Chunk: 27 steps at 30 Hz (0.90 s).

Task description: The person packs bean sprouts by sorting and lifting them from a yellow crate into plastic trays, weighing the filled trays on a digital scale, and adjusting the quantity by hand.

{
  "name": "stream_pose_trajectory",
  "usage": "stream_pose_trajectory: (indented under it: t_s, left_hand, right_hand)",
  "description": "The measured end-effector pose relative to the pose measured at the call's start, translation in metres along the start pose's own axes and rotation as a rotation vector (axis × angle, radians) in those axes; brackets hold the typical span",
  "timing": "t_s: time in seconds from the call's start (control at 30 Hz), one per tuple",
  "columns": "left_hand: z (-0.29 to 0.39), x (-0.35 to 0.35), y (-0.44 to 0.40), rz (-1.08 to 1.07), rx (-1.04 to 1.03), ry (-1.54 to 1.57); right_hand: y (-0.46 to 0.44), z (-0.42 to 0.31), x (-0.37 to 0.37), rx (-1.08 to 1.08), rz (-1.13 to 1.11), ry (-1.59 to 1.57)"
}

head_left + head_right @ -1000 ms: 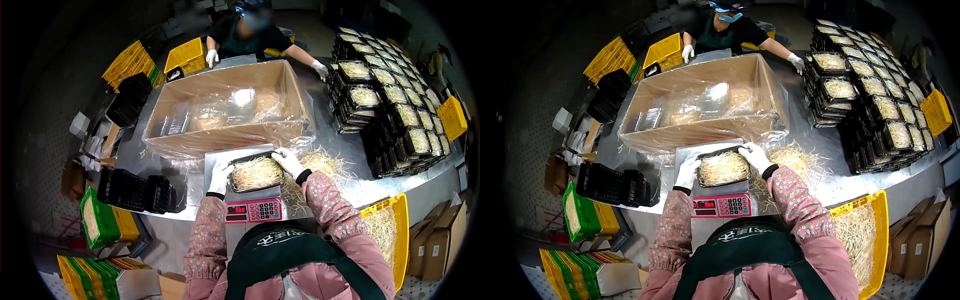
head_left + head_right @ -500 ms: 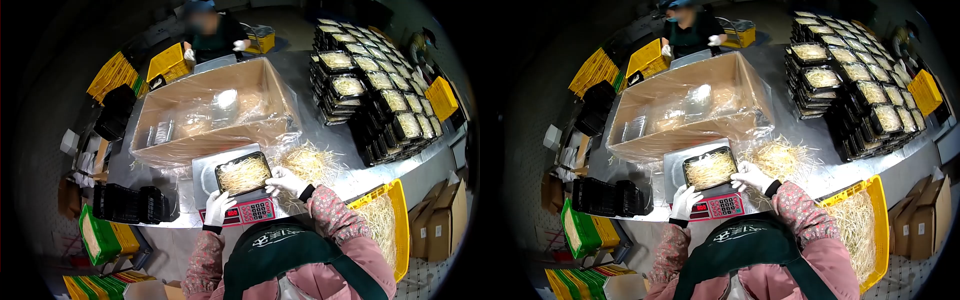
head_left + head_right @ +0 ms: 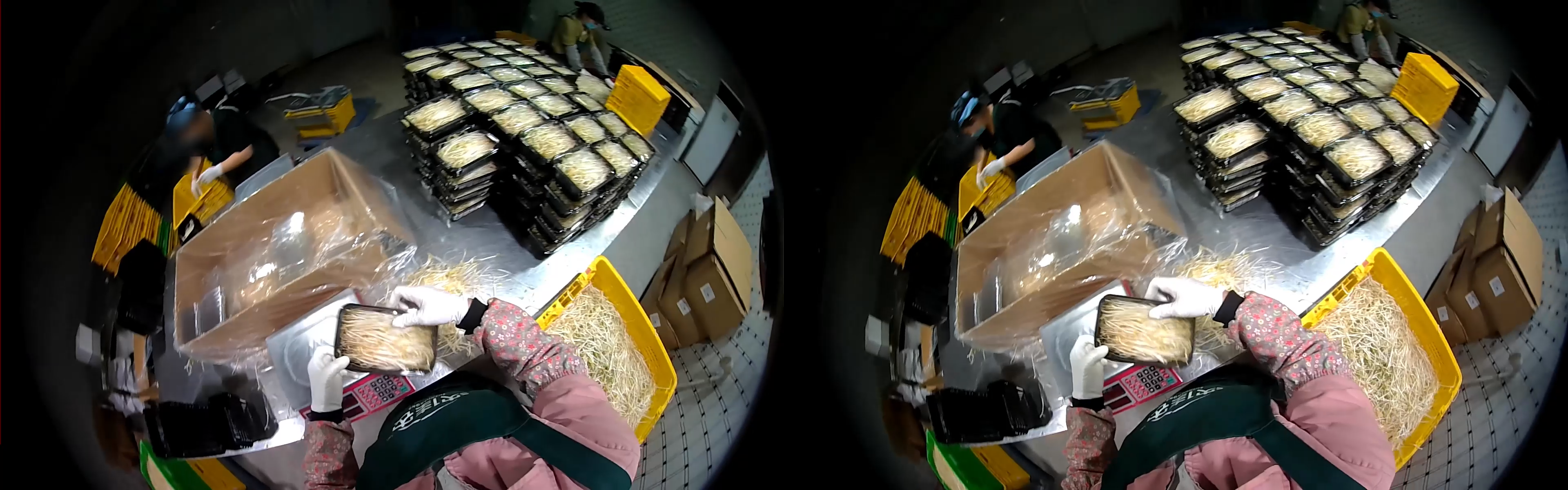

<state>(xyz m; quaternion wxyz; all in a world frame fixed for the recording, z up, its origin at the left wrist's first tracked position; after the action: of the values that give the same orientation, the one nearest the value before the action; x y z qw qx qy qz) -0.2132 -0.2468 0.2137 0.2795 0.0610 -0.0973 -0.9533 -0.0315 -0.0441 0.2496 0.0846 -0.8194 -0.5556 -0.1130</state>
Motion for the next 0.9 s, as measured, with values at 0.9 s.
stream_pose_trajectory:
  t_s: [0.9]
  left_hand:
    - [-0.08,0.068,-0.059,0.507,-0.003,-1.479]
  right_hand:
    - [-0.002,0.148,0.324,0.221,1.302,-0.938]
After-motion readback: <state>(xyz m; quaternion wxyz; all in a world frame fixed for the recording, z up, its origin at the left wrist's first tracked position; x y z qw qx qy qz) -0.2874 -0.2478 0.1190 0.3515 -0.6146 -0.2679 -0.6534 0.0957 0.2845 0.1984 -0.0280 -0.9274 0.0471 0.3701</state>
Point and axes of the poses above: each hand's wrist, its own y-axis away from the middle knuckle, its own x-axis out of the back of the hand, z = x × y, the point moved 6 cm from there along -y, towards the middle knuckle, and after that the axes turned 5 degrees about -y, right-handed, at the moved point
